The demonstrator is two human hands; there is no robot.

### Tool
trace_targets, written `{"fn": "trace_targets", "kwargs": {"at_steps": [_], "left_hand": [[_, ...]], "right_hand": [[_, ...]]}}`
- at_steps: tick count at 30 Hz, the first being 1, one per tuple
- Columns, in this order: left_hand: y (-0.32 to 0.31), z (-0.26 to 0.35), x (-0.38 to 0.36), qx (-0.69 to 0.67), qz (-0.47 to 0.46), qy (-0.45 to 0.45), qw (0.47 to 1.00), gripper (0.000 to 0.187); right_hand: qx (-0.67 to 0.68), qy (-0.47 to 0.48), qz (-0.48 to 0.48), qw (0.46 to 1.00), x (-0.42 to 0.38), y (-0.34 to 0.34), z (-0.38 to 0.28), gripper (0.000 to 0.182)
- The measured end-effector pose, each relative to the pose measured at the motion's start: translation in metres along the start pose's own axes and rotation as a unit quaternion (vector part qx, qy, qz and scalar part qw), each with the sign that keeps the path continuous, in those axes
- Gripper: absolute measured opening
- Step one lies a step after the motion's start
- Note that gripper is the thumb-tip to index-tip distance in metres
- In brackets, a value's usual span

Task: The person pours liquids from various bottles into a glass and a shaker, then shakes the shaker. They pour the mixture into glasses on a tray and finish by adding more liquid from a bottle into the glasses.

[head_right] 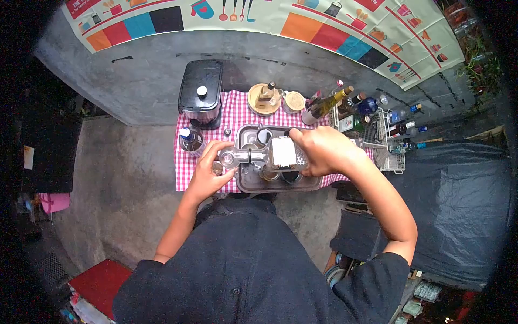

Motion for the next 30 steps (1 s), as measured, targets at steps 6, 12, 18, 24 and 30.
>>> {"fn": "trace_targets", "kwargs": {"at_steps": [6,12,18,24,30], "left_hand": [[-0.003,-0.009,-0.002,-0.02,-0.008,0.013,1.0,0.052],[-0.009,-0.026,-0.004,-0.03,-0.009,0.042,0.999,0.051],[-0.012,-0.036,-0.007,-0.024,0.006,0.038,0.999,0.052],[-0.013,-0.036,-0.009,-0.02,0.008,0.036,0.999,0.052],[-0.017,-0.037,-0.011,-0.015,0.005,0.036,0.999,0.051]], "right_hand": [[-0.006,-0.024,-0.023,0.999,-0.002,0.005,-0.002,0.059],[-0.005,-0.006,-0.005,1.0,-0.003,0.005,-0.005,0.057],[-0.007,-0.004,-0.008,1.0,-0.004,0.002,-0.007,0.058],[-0.009,-0.005,-0.02,1.0,-0.006,-0.004,-0.006,0.059],[-0.005,-0.011,-0.023,1.0,-0.008,-0.005,-0.007,0.059]]}}
Point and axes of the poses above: each hand's wrist, its own x-axis towards the middle knuckle, its own y-axis out of the back of the hand, z = x × y, the point moved 9 cm from there along x, towards the middle knuckle, and after that the axes turned 11 degrees about y, right-handed, at the moved point
